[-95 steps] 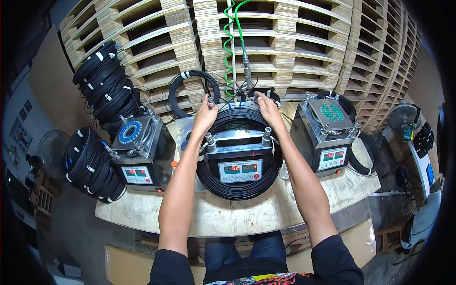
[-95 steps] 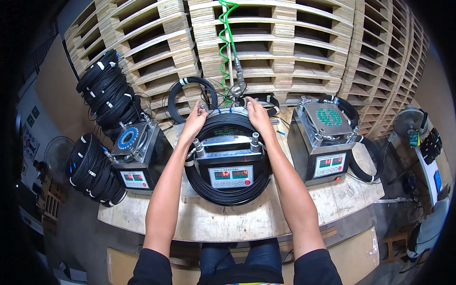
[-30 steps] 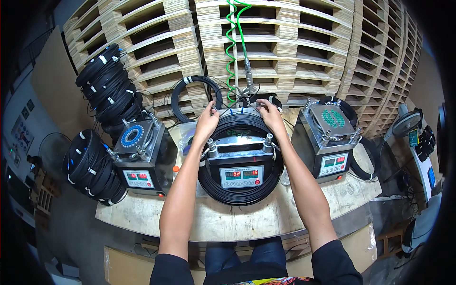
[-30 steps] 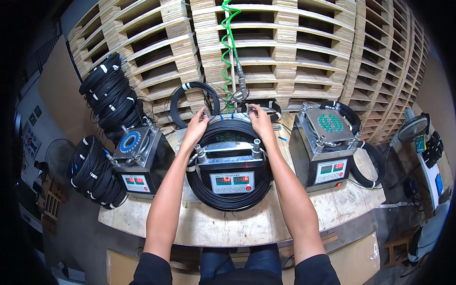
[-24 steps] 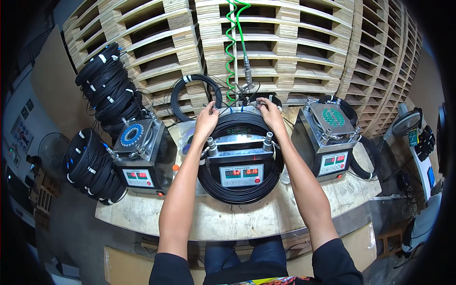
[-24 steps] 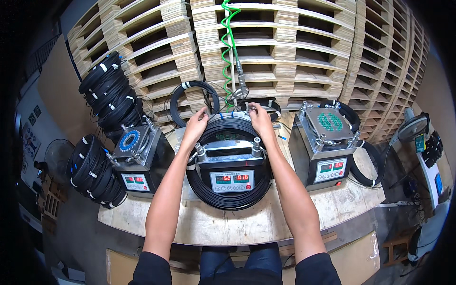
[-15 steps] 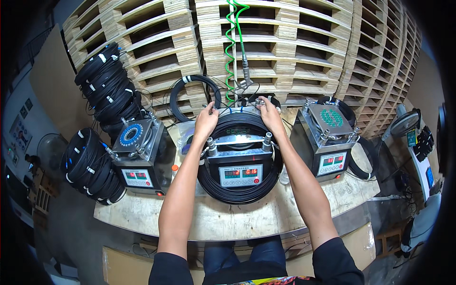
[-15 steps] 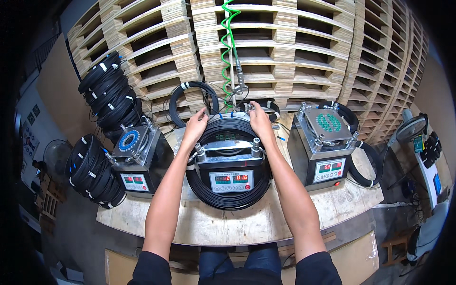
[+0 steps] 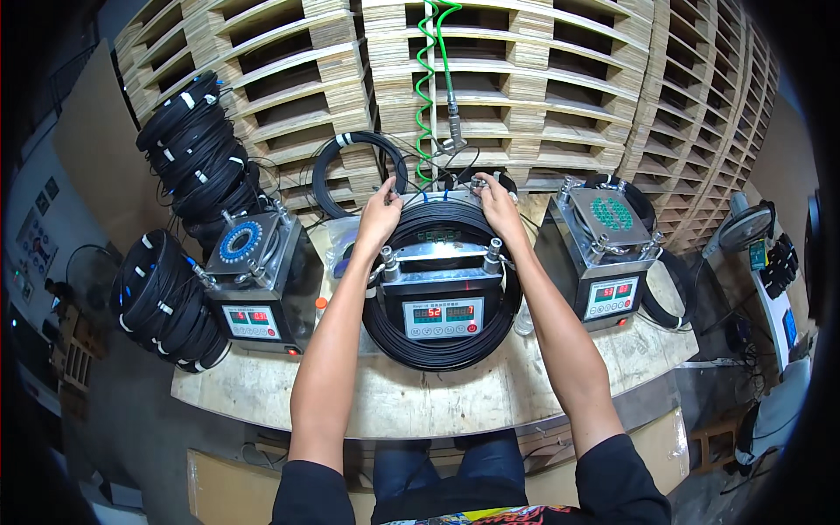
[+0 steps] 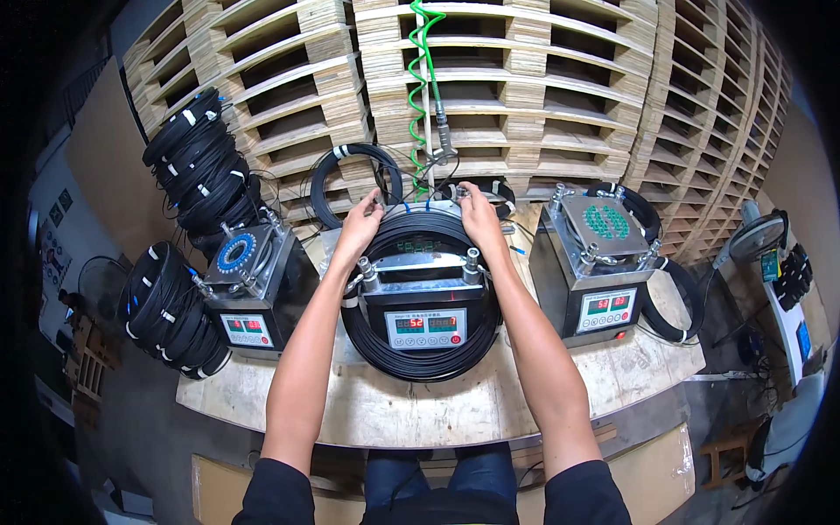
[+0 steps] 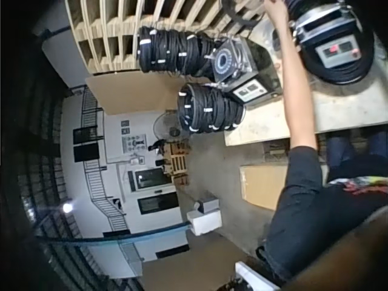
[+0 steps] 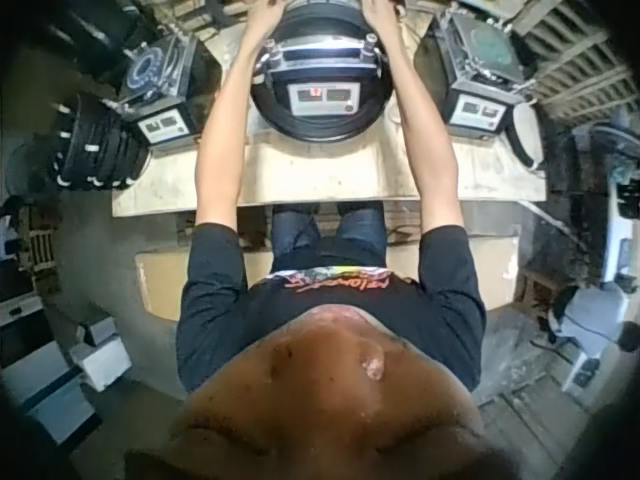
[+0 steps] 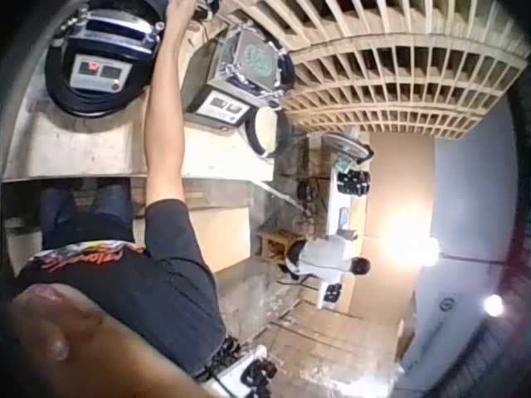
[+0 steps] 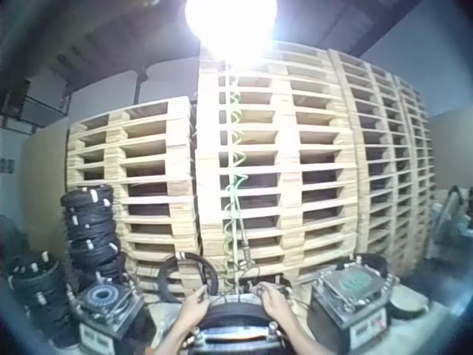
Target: The person operates a testing machine to process coiled black cables. They place a cable coil onto the machine, secure it, and use a handheld device to interact with the machine's interface. The person then removes the processed coil and repeats the process with a new coil from a stack.
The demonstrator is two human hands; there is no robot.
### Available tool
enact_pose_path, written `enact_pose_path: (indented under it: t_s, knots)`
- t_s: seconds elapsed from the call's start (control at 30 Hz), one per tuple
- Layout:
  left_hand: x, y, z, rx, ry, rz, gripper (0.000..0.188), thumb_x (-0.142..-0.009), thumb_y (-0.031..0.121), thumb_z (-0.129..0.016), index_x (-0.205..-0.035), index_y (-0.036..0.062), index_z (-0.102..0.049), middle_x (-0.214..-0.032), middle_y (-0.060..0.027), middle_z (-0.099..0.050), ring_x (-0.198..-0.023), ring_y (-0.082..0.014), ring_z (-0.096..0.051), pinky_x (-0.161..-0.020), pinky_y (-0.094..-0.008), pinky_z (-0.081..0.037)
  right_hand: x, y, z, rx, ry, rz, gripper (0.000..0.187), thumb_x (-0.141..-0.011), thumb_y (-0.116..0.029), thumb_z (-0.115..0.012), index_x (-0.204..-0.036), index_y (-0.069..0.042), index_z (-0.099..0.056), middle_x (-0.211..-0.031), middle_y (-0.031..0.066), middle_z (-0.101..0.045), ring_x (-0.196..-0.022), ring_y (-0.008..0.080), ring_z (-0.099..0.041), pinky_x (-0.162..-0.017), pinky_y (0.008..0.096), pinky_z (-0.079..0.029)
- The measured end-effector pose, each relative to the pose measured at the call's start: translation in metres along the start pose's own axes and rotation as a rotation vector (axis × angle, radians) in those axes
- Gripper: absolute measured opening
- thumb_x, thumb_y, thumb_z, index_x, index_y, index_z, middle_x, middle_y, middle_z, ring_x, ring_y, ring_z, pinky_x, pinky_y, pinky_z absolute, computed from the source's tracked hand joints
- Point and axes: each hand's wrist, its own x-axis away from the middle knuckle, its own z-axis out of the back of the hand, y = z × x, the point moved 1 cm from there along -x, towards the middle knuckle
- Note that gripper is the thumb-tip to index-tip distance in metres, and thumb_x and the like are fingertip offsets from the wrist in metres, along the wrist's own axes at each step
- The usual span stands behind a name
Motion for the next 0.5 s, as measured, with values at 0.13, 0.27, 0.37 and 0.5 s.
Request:
enact_pose_path:
  t_s: [0.13,0.27,0.37,0.5]
  knots:
    - [-0.009,-0.014,0.000,-0.096,0.068,-0.080,0.053,-0.090,0.023,-0.056,-0.142,0.0110,-0.052,-0.111,-0.0176,-0.070,-0.106,-0.0323,-0.066,-0.096,-0.0370,-0.046,-0.002,-0.002,-0.003,0.005,0.002,0.012,0.038,-0.096,-0.013,-0.043,-0.130,-0.004,-0.055,-0.106,0.0239,-0.070,-0.107,0.0364,-0.067,-0.094,0.0409,-0.050]
    - [-0.005,-0.006,0.000,-0.109,0.039,-0.056,0.048,-0.093,0.024,-0.053,-0.140,0.0126,-0.054,-0.121,-0.0220,-0.066,-0.117,-0.0340,-0.062,-0.101,-0.0369,-0.044,0.000,-0.003,-0.001,-0.006,0.005,0.025,0.037,-0.095,-0.012,-0.043,-0.129,-0.003,-0.056,-0.105,0.0257,-0.070,-0.106,0.0367,-0.067,-0.094,0.0413,-0.050]
    - [-0.001,-0.002,0.002,-0.078,0.035,-0.012,0.047,-0.094,0.018,-0.052,-0.141,0.0156,-0.055,-0.124,-0.0179,-0.066,-0.120,-0.0281,-0.061,-0.103,-0.0334,-0.042,0.001,-0.004,-0.002,0.009,-0.001,0.021,0.037,-0.095,-0.012,-0.043,-0.128,-0.003,-0.056,-0.105,0.0259,-0.070,-0.105,0.0369,-0.068,-0.094,0.0417,-0.050]
    - [-0.010,-0.015,-0.002,0.029,-0.003,-0.013,0.053,-0.089,0.005,-0.048,-0.142,0.0102,-0.053,-0.118,-0.0122,-0.067,-0.114,-0.0209,-0.061,-0.100,-0.0287,-0.041,-0.001,0.000,-0.002,0.007,-0.001,-0.004,0.035,-0.098,-0.007,-0.039,-0.128,-0.003,-0.057,-0.108,0.0225,-0.068,-0.105,0.0281,-0.068,-0.092,0.0371,-0.051]
